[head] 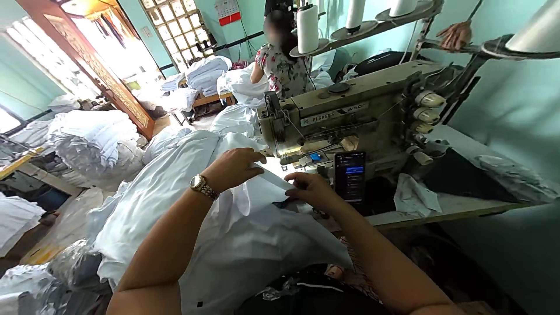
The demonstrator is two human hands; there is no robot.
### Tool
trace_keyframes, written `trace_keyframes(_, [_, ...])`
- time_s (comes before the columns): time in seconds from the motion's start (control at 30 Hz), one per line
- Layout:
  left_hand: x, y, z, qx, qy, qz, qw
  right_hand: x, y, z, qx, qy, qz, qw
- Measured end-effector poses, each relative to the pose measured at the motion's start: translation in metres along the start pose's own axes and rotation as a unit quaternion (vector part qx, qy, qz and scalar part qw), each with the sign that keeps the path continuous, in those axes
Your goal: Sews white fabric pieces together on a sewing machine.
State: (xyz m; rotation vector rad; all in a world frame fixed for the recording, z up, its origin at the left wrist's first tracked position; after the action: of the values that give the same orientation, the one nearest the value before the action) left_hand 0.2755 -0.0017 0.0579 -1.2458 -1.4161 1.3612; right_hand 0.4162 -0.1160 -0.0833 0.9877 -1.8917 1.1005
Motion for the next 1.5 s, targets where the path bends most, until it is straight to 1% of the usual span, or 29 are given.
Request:
trace_keyframes(0.07, [-0.004, 0.003, -0.001, 0.015, -0.005, -0.032, 0.999, 0.003, 0.001, 0.0, 0.009, -0.009, 0.003, 1.0])
trace_keyframes(0.17, [-0.008, 0.002, -0.001, 0.014, 0.016, -0.046, 0.999, 0.002, 0.0, -0.002, 0.012, -0.009, -0.006, 1.0])
trace_keyframes(0.23, [-0.011, -0.003, 0.0, 0.021, 0.055, 0.0, 0.998, -0.006, -0.002, -0.005, 0.004, 0.006, 0.001, 1.0])
trace_keyframes(0.3, [-0.018, -0.007, 0.002, 0.04, 0.12, 0.086, 0.988, -0.013, -0.002, -0.004, -0.008, 0.015, 0.011, 1.0])
trace_keyframes(0.33, [-0.022, -0.006, 0.002, 0.059, 0.142, 0.127, 0.98, -0.014, -0.002, -0.002, -0.012, 0.007, -0.002, 1.0])
trace_keyframes(0.37, [-0.023, -0.003, 0.0, 0.079, 0.146, 0.156, 0.974, -0.013, -0.001, 0.001, -0.01, 0.002, -0.024, 1.0])
trace_keyframes(0.4, [-0.021, 0.003, -0.002, 0.095, 0.131, 0.169, 0.972, -0.013, 0.0, 0.004, -0.007, 0.004, -0.047, 0.999])
trace_keyframes(0.43, [-0.018, 0.01, -0.003, 0.097, 0.108, 0.151, 0.978, -0.016, 0.002, 0.007, -0.005, 0.009, -0.058, 0.998])
trace_keyframes(0.5, [-0.013, 0.02, -0.005, 0.075, 0.039, 0.011, 0.996, -0.027, 0.008, 0.014, -0.005, 0.011, -0.055, 0.998])
trace_keyframes(0.53, [-0.013, 0.024, -0.006, 0.066, 0.012, -0.054, 0.996, -0.031, 0.01, 0.016, -0.006, 0.006, -0.053, 0.999])
trace_keyframes(0.57, [-0.017, 0.028, -0.006, 0.063, 0.005, -0.082, 0.995, -0.032, 0.011, 0.018, -0.007, -0.001, -0.053, 0.999])
trace_keyframes(0.6, [-0.022, 0.03, -0.005, 0.066, 0.017, -0.072, 0.995, -0.032, 0.012, 0.018, -0.008, -0.006, -0.052, 0.999])
trace_keyframes(0.67, [-0.029, 0.037, -0.003, 0.102, 0.035, -0.029, 0.994, -0.033, 0.014, 0.02, -0.011, -0.014, -0.047, 0.999])
trace_keyframes(0.77, [-0.034, 0.043, -0.003, 0.125, 0.0, -0.076, 0.989, -0.033, 0.016, 0.019, -0.017, -0.026, -0.052, 0.998])
trace_keyframes(0.83, [-0.04, 0.043, -0.001, 0.139, 0.007, -0.062, 0.988, -0.031, 0.016, 0.019, -0.021, -0.031, -0.059, 0.998])
trace_keyframes(0.9, [-0.042, 0.042, -0.002, 0.127, -0.003, -0.07, 0.989, -0.031, 0.018, 0.021, -0.023, -0.037, -0.062, 0.997])
trace_keyframes(0.97, [-0.037, 0.043, -0.004, 0.093, -0.021, -0.127, 0.987, -0.031, 0.019, 0.021, -0.027, -0.041, -0.061, 0.997])
trace_keyframes(1.03, [-0.039, 0.044, -0.004, 0.113, -0.016, -0.138, 0.984, -0.031, 0.018, 0.021, -0.033, -0.042, -0.062, 0.997])
trace_keyframes(1.1, [-0.044, 0.045, -0.003, 0.146, -0.004, -0.1, 0.984, -0.031, 0.018, 0.022, -0.036, -0.043, -0.063, 0.996])
trace_keyframes(1.17, [-0.043, 0.046, -0.003, 0.136, -0.018, -0.11, 0.984, -0.032, 0.019, 0.021, -0.038, -0.037, -0.064, 0.997])
trace_keyframes(1.23, [-0.042, 0.046, -0.002, 0.143, -0.04, -0.136, 0.979, -0.031, 0.019, 0.02, -0.039, -0.039, -0.062, 0.997])
trace_keyframes(1.33, [-0.05, 0.046, -0.001, 0.168, -0.03, -0.107, 0.98, -0.032, 0.018, 0.021, -0.038, -0.043, -0.06, 0.996])
trace_keyframes(1.37, [-0.05, 0.046, -0.002, 0.164, -0.036, -0.109, 0.98, -0.032, 0.019, 0.021, -0.038, -0.043, -0.062, 0.996])
trace_keyframes(1.43, [-0.045, 0.046, -0.003, 0.13, -0.052, -0.144, 0.98, -0.032, 0.019, 0.02, -0.041, -0.039, -0.06, 0.997])
trace_keyframes(1.5, [-0.047, 0.045, -0.003, 0.124, -0.044, -0.157, 0.979, -0.031, 0.018, 0.02, -0.044, -0.036, -0.056, 0.997])
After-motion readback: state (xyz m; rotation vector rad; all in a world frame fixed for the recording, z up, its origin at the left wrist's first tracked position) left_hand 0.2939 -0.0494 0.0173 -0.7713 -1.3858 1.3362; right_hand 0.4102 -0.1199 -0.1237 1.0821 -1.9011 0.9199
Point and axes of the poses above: each hand's wrist, its own z-axis away from the middle knuckle, its own y-axis out of the palm, x = y × z, the point moved 6 cm from there along -z, towards the middle knuckle, and after that the axes turned 5 degrees about -y, right-handed, at the moved point
